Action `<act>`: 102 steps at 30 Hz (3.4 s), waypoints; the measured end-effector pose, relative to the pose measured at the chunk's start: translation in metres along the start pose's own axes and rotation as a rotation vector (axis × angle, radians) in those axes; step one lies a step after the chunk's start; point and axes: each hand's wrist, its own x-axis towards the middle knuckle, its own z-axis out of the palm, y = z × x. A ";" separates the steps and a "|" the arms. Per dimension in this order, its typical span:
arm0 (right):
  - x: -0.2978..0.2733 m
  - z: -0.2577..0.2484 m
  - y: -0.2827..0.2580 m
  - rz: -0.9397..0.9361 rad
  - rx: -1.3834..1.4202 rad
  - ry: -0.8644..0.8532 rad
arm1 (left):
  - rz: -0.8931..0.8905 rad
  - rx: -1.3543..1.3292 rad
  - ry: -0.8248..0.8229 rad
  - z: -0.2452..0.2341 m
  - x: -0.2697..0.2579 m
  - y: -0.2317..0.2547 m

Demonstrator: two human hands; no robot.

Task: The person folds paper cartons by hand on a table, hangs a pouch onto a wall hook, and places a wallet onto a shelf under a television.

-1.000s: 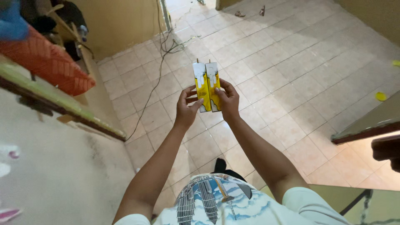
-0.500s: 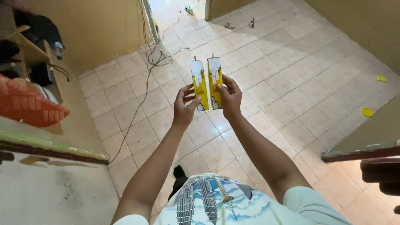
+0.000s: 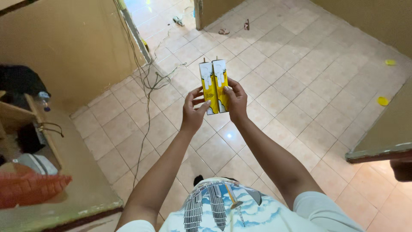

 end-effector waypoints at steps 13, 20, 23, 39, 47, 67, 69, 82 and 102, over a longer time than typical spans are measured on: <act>0.153 0.011 0.067 -0.013 -0.098 0.083 | 0.032 0.071 -0.046 -0.018 0.169 -0.042; 0.282 -0.011 0.089 0.010 -0.105 0.040 | 0.044 0.100 0.001 0.012 0.287 -0.071; 0.336 -0.025 0.088 0.011 -0.123 0.011 | 0.038 0.052 0.015 0.033 0.336 -0.079; 0.562 -0.025 0.143 -0.053 -0.120 -0.065 | 0.078 0.055 0.061 0.043 0.552 -0.130; 0.682 0.041 0.190 -0.066 -0.056 -0.035 | 0.056 0.061 0.048 -0.019 0.693 -0.146; 0.940 0.101 0.304 -0.038 -0.004 0.022 | 0.065 0.029 0.035 -0.079 0.960 -0.200; 0.979 0.098 0.315 -0.054 -0.027 0.015 | 0.085 0.060 0.049 -0.076 0.994 -0.207; 1.196 0.097 0.340 -0.030 -0.043 -0.109 | 0.094 0.052 0.159 -0.045 1.194 -0.232; 1.459 0.270 0.482 0.050 -0.139 -0.186 | 0.057 0.102 0.255 -0.220 1.476 -0.285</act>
